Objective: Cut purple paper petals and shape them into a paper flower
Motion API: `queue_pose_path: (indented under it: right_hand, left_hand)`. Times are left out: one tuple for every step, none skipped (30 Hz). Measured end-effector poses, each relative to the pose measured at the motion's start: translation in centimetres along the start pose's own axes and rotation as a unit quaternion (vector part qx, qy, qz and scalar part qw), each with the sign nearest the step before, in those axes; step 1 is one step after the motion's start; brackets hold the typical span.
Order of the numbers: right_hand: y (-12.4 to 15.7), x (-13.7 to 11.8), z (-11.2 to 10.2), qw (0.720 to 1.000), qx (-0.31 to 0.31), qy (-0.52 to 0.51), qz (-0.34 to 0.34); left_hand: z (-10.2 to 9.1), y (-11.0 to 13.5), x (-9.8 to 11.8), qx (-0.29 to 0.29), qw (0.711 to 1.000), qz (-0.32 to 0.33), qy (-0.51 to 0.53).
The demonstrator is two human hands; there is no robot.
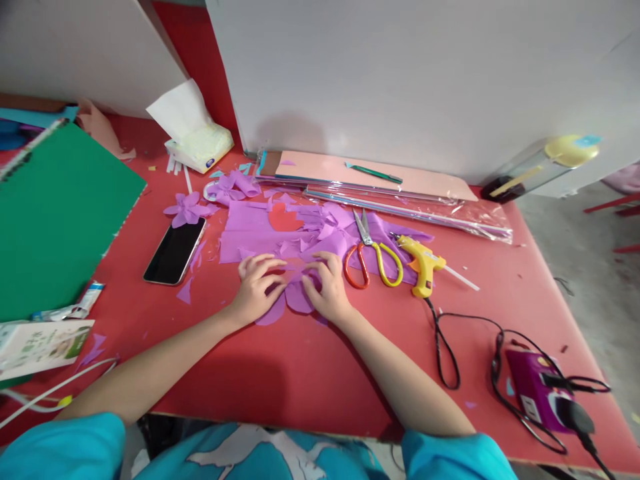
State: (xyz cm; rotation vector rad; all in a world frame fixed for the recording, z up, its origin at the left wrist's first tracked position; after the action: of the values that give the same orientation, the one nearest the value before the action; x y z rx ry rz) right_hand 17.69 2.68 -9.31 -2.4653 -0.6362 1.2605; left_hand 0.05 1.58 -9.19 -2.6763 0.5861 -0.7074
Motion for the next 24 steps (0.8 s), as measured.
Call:
queue_pose_path:
  right_hand:
    - [-0.02,0.10,-0.09,1.000,0.022,0.000,0.018]
    - [-0.03,0.21,-0.16,0.999,0.037,-0.001,0.033]
    - [-0.04,0.30,-0.21,0.998,0.044,-0.003,0.045]
    - [-0.05,0.39,-0.24,0.998,0.044,-0.006,0.054]
    - [-0.06,0.46,-0.25,0.997,0.037,-0.010,0.060]
    - [-0.08,0.51,-0.26,0.998,0.027,-0.016,0.063]
    - [-0.10,0.54,-0.27,0.998,0.012,-0.024,0.064]
    - [-0.12,0.54,-0.28,0.997,-0.004,-0.035,0.064]
    - [-0.15,0.54,-0.29,0.996,-0.020,-0.049,0.066]
    - [-0.18,0.53,-0.32,0.995,-0.033,-0.064,0.071]
    - [-0.21,0.52,-0.34,0.993,-0.041,-0.078,0.080]
    - [-0.24,0.51,-0.37,0.991,-0.047,-0.090,0.092]
    - [-0.26,0.51,-0.40,0.988,-0.050,-0.098,0.106]
    - [-0.29,0.52,-0.43,0.986,-0.053,-0.103,0.119]
    - [-0.31,0.53,-0.45,0.984,-0.057,-0.109,0.129]
    - [-0.34,0.55,-0.47,0.982,-0.062,-0.115,0.136]
    - [-0.38,0.59,-0.50,0.980,-0.067,-0.122,0.141]
    - [-0.42,0.63,-0.53,0.978,-0.073,-0.130,0.146]
    - [-0.46,0.68,-0.56,0.976,-0.080,-0.138,0.149]
    - [-0.50,0.73,-0.59,0.974,-0.086,-0.145,0.152]
    - [-0.54,0.78,-0.61,0.972,-0.091,-0.152,0.154]
    - [-0.57,0.83,-0.63,0.970,-0.094,-0.160,0.156]
    - [-0.60,0.87,-0.63,0.968,-0.097,-0.169,0.157]
    - [-0.61,0.92,-0.62,0.967,-0.097,-0.177,0.158]
  left_hand:
    - [-0.04,-0.04,-0.10,0.018,1.000,-0.010,0.000]
    - [-0.07,-0.07,-0.20,0.035,0.999,-0.018,0.001]
    - [-0.11,-0.09,-0.28,0.050,0.998,-0.026,0.002]
    - [-0.14,-0.11,-0.34,0.062,0.998,-0.031,0.003]
    - [-0.17,-0.13,-0.38,0.070,0.997,-0.033,0.005]
    - [-0.20,-0.15,-0.39,0.074,0.997,-0.033,0.007]
    - [-0.23,-0.16,-0.38,0.077,0.996,-0.031,0.010]
    - [-0.26,-0.17,-0.35,0.079,0.996,-0.028,0.012]
    - [-0.29,-0.18,-0.32,0.081,0.996,-0.025,0.014]
    - [-0.33,-0.19,-0.28,0.083,0.996,-0.023,0.015]
    - [-0.36,-0.19,-0.25,0.086,0.996,-0.023,0.015]
    - [-0.40,-0.20,-0.22,0.090,0.996,-0.024,0.014]
    - [-0.44,-0.20,-0.19,0.093,0.995,-0.025,0.013]
    - [-0.49,-0.20,-0.17,0.096,0.995,-0.026,0.012]
    - [-0.54,-0.20,-0.15,0.099,0.995,-0.026,0.012]
    - [-0.59,-0.20,-0.13,0.103,0.994,-0.025,0.012]
    - [-0.65,-0.20,-0.10,0.106,0.994,-0.022,0.013]
    - [-0.70,-0.20,-0.08,0.111,0.994,-0.020,0.015]
    - [-0.75,-0.21,-0.05,0.115,0.993,-0.018,0.017]
    - [-0.79,-0.22,-0.02,0.118,0.993,-0.015,0.018]
    - [-0.81,-0.23,0.01,0.121,0.992,-0.011,0.019]
    - [-0.81,-0.24,0.03,0.122,0.992,-0.008,0.019]
    - [-0.79,-0.24,0.05,0.120,0.993,-0.004,0.019]
    - [-0.75,-0.24,0.06,0.118,0.993,0.000,0.018]
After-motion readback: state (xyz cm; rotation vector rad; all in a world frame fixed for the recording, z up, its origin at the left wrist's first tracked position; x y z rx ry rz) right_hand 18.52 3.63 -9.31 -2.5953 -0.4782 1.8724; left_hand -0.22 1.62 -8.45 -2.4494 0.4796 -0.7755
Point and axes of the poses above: each hand's wrist, its own y-axis away from the middle knuckle, its own z-axis out of the palm, x = y × z, the point moved 1 cm from there along -y, towards the middle knuckle, and after that the axes turned 6 degrees about -y, right-handed, at the moved point
